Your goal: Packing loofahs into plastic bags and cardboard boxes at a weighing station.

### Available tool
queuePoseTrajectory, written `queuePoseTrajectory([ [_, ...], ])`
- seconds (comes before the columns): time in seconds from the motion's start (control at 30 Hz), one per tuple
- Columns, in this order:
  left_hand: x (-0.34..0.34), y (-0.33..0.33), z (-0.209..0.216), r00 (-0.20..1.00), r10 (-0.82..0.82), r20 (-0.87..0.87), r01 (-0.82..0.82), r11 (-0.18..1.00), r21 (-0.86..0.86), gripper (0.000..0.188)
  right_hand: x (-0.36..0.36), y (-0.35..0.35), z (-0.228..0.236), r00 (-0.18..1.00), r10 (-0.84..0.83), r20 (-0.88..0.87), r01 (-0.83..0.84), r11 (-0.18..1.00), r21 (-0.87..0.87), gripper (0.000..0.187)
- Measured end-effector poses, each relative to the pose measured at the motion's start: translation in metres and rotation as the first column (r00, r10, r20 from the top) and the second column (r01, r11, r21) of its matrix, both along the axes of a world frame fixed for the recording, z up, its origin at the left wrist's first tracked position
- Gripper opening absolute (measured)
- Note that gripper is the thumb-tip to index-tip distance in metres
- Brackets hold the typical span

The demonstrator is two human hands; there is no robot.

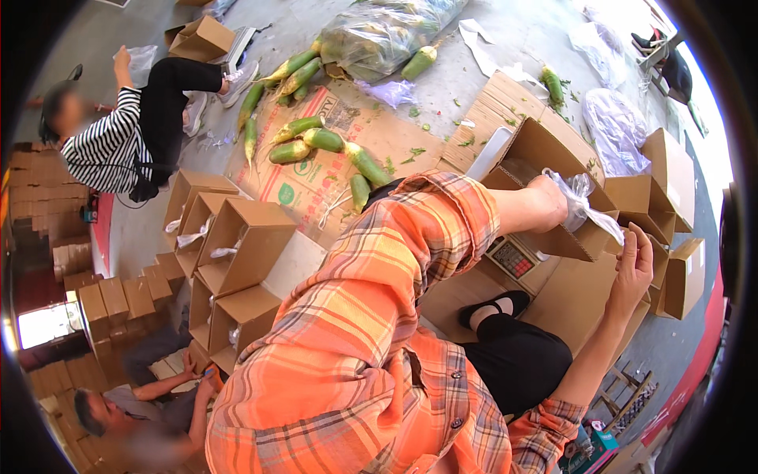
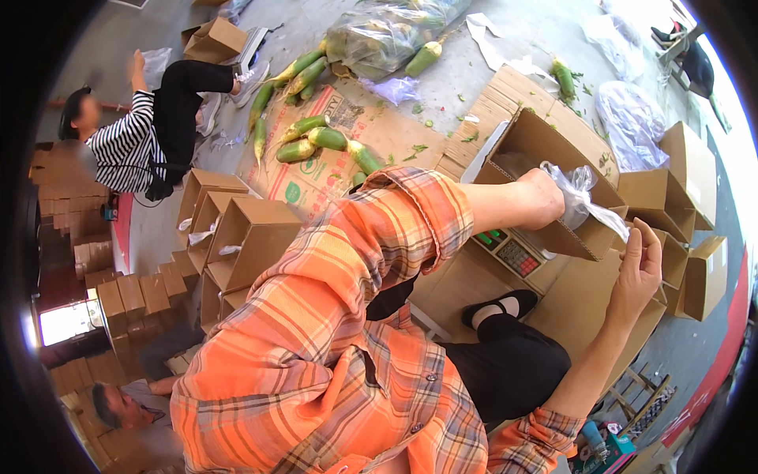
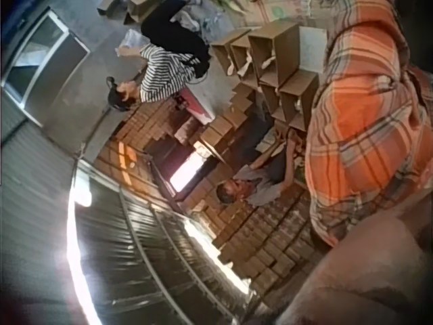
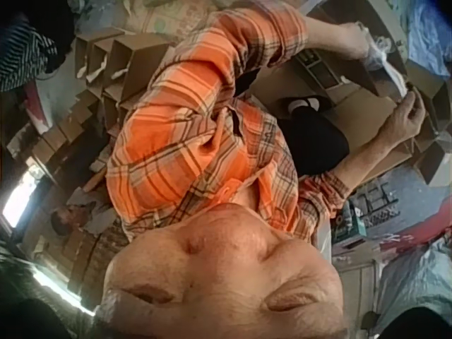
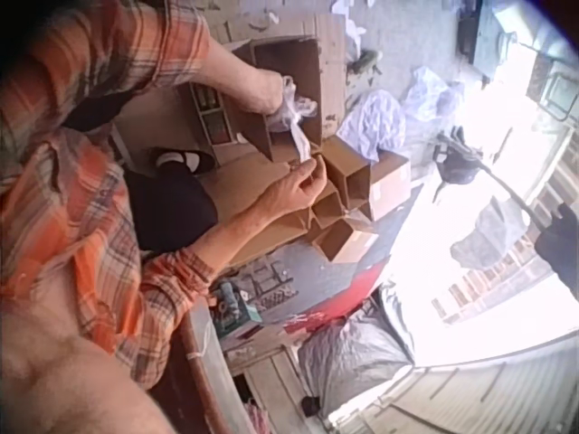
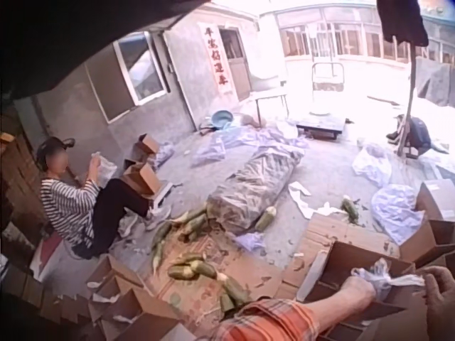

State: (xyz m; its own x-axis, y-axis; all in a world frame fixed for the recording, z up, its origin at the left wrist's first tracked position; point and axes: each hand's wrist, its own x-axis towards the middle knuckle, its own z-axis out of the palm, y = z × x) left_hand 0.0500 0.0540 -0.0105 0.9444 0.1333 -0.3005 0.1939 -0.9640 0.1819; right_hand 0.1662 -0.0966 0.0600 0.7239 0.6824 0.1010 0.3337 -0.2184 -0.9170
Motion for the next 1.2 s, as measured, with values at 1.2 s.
queuePoseTrajectory([
  [1.2,-0.516,-0.009,0.156,-0.444,0.832,0.333,-0.832,-0.244,-0.499,0.032,-0.006,0.001,-0.042,0.842,0.422,-0.337,-0.538,0.602,-0.59,0.035],
])
